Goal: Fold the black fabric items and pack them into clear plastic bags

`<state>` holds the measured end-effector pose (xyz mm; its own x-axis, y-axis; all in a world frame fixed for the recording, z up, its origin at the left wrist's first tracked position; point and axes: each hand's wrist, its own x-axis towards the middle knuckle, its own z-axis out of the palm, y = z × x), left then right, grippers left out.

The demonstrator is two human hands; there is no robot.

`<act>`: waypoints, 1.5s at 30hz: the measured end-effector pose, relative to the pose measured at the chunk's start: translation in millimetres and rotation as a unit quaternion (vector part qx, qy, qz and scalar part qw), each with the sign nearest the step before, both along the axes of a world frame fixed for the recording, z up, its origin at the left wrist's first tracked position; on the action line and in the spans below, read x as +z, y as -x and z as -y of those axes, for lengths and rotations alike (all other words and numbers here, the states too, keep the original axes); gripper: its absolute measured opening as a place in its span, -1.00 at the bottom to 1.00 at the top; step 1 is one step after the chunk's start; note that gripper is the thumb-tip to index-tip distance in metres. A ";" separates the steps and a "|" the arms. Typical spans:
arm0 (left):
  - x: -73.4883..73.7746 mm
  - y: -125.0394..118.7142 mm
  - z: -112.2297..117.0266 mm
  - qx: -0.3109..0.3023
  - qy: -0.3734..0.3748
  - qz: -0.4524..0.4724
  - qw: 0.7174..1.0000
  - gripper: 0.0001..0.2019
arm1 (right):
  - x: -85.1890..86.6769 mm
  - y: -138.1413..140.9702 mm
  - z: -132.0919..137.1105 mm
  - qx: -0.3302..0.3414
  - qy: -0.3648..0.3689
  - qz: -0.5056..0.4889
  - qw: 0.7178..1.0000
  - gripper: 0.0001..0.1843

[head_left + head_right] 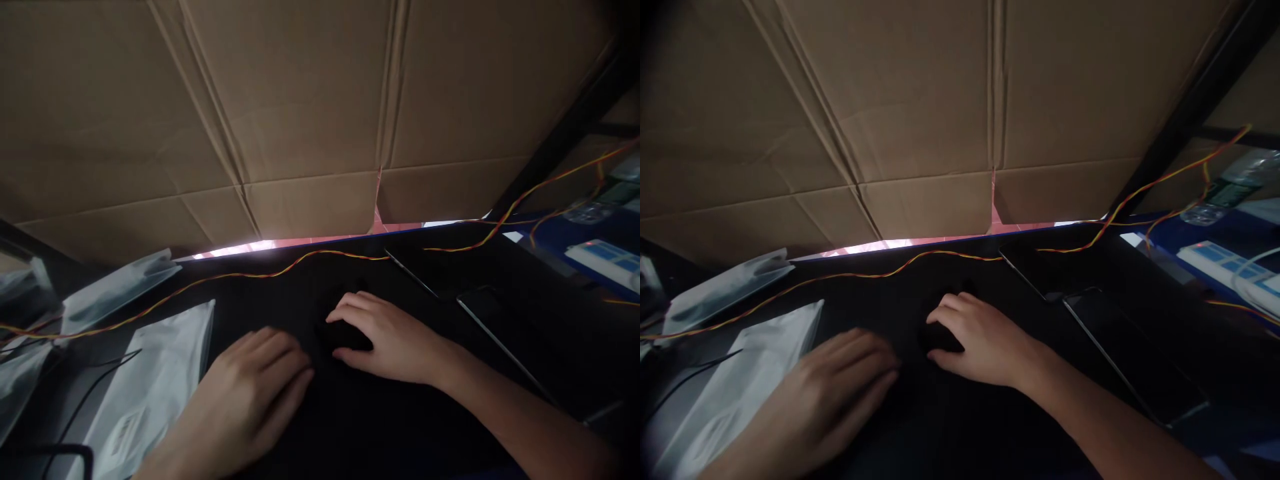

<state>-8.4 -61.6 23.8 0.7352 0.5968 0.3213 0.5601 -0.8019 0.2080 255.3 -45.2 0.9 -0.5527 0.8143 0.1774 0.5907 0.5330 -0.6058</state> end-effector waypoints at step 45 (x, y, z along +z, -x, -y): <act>-5.0 16.7 -68.8 -0.050 0.183 -0.105 0.976 -0.76 | 13.5 -25.1 -14.8 0.034 -0.009 0.089 0.995 -0.91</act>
<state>-25.1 7.2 18.8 0.8220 0.5659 -0.0637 0.5443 -0.7479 0.3799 280.4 -30.4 14.4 -0.6309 0.7710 0.0865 0.6494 0.5857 -0.4850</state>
